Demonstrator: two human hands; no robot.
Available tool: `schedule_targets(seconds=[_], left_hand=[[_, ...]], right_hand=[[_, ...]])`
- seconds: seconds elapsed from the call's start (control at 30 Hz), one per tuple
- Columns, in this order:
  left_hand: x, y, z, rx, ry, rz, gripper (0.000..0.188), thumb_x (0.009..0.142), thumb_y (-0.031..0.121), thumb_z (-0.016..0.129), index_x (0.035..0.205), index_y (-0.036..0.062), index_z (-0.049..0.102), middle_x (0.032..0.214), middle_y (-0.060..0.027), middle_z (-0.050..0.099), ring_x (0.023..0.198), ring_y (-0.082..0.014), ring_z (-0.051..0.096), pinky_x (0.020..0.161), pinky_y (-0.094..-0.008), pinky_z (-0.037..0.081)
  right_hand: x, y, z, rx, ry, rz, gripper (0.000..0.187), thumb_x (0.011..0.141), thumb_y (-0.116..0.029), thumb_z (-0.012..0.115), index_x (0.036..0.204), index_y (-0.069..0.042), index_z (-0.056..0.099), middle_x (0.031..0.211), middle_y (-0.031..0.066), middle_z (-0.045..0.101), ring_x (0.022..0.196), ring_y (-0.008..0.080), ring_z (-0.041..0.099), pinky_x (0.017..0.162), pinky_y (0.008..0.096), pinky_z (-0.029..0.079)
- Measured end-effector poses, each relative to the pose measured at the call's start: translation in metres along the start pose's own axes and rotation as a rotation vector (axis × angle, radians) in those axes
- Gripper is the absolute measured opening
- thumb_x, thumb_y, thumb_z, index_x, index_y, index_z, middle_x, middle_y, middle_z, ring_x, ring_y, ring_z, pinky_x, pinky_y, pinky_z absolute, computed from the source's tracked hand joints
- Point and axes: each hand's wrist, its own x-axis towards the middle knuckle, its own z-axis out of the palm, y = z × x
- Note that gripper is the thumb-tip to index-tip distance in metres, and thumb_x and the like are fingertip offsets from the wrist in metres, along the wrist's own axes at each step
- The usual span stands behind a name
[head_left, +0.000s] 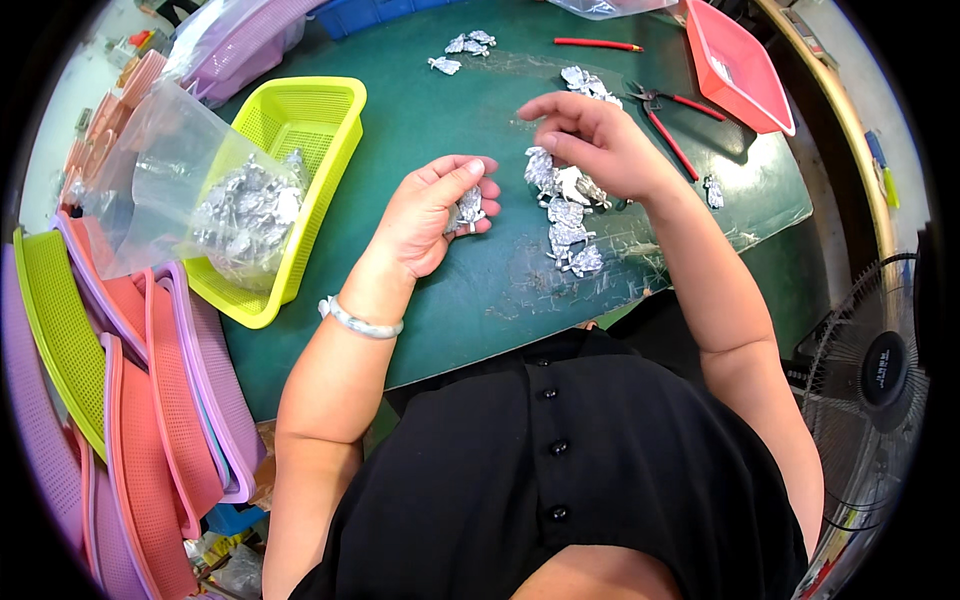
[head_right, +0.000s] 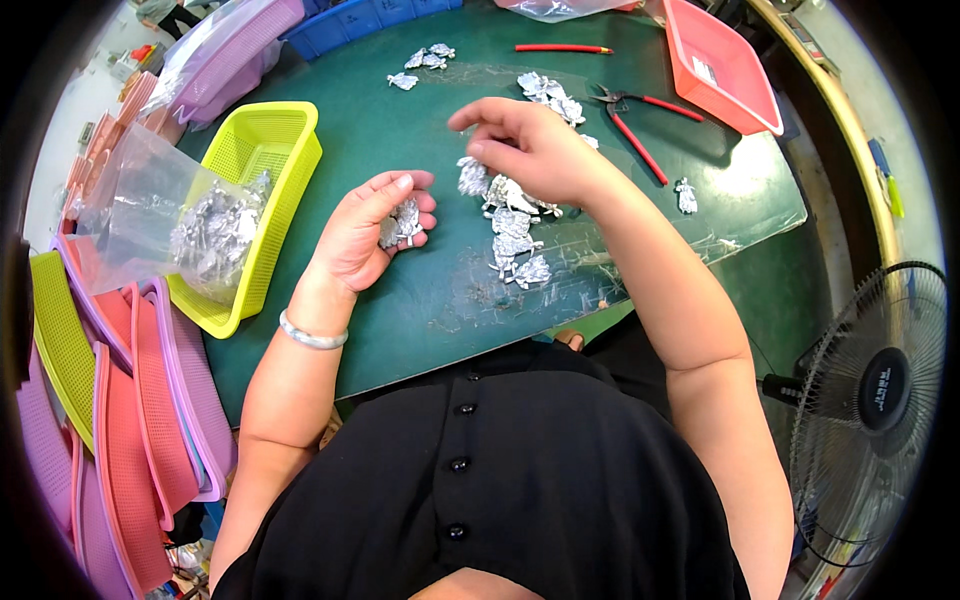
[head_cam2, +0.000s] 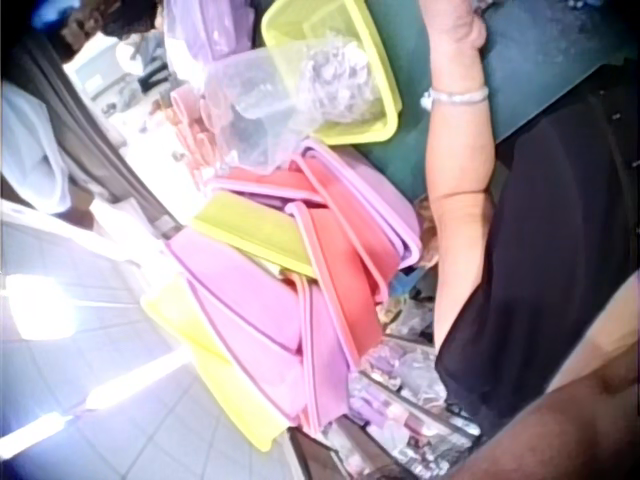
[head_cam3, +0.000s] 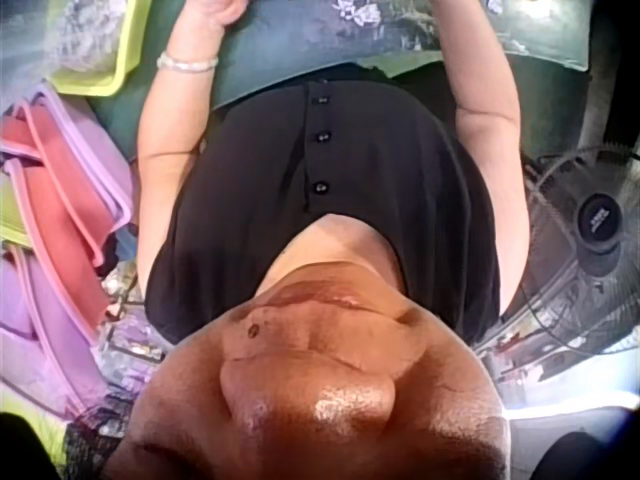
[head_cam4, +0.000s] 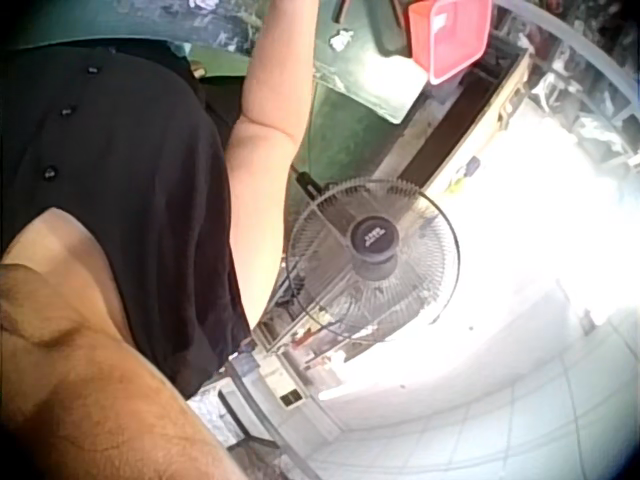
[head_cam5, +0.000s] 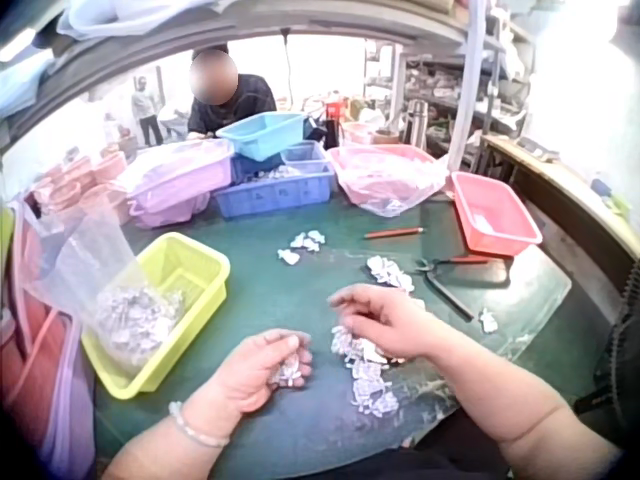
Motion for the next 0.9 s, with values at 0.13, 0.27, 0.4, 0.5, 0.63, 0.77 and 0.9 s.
schedule_targets(seconds=[0.13,0.27,0.4,0.5,0.63,0.77,0.9], left_hand=[[-0.002,0.000,0.004,0.087,-0.005,-0.007,0.017,0.084,0.018,0.058,0.091,0.0025,0.057,0.075,-0.0047,0.060,0.062,-0.0114,0.058,0.051,-0.0220,0.048],[-0.004,0.001,0.006,0.160,-0.003,-0.022,0.013,0.083,0.016,0.060,0.085,0.0039,0.056,0.073,-0.0039,0.060,0.059,-0.0105,0.058,0.047,-0.0205,0.046],[-0.003,0.000,0.006,0.125,0.008,-0.016,0.013,0.083,0.016,0.060,0.086,0.0043,0.056,0.073,-0.0037,0.059,0.058,-0.0104,0.057,0.047,-0.0208,0.046],[-0.003,-0.001,0.005,0.098,0.032,-0.011,0.012,0.083,0.016,0.060,0.085,0.0049,0.055,0.073,-0.0037,0.059,0.059,-0.0106,0.057,0.048,-0.0211,0.045],[-0.002,-0.001,0.007,0.079,0.073,-0.006,0.011,0.083,0.016,0.059,0.085,0.0053,0.055,0.074,-0.0040,0.059,0.060,-0.0112,0.057,0.049,-0.0214,0.045],[-0.003,-0.002,0.007,0.072,0.080,-0.005,0.011,0.084,0.016,0.059,0.085,0.0053,0.055,0.074,-0.0044,0.059,0.061,-0.0118,0.057,0.050,-0.0216,0.045],[-0.004,-0.001,0.009,0.063,0.079,-0.001,0.011,0.084,0.016,0.058,0.085,0.0053,0.055,0.074,-0.0045,0.059,0.061,-0.0122,0.057,0.051,-0.0219,0.045]], right_hand=[[0.008,-0.006,0.015,0.049,-0.166,0.017,0.031,0.085,-0.006,0.052,0.115,0.000,0.047,0.075,-0.0013,0.054,0.068,0.0044,0.048,0.062,0.0202,0.041],[0.008,-0.003,0.026,0.101,-0.164,0.026,0.031,0.085,-0.006,0.051,0.115,0.000,0.047,0.075,-0.0010,0.055,0.067,0.0041,0.047,0.061,0.0200,0.040],[0.005,-0.003,0.026,0.133,-0.118,0.086,0.032,0.086,-0.006,0.050,0.116,0.002,0.046,0.074,0.0011,0.056,0.064,0.0061,0.050,0.058,0.0208,0.042],[-0.001,-0.002,0.024,0.258,-0.076,0.170,0.032,0.085,-0.005,0.049,0.116,0.003,0.045,0.074,0.0028,0.057,0.066,0.0084,0.055,0.057,0.0218,0.044],[-0.010,-0.004,0.027,0.404,-0.041,0.249,0.036,0.083,-0.001,0.048,0.117,0.007,0.042,0.076,0.0071,0.059,0.067,0.0130,0.058,0.059,0.0231,0.046],[-0.017,-0.002,0.030,0.488,-0.022,0.256,0.037,0.083,-0.001,0.049,0.119,0.005,0.041,0.085,0.0075,0.059,0.072,0.0134,0.059,0.064,0.0240,0.048],[-0.021,0.000,0.032,0.545,0.011,0.236,0.038,0.083,0.000,0.052,0.119,0.004,0.041,0.088,0.0067,0.059,0.075,0.0132,0.059,0.065,0.0245,0.048]])
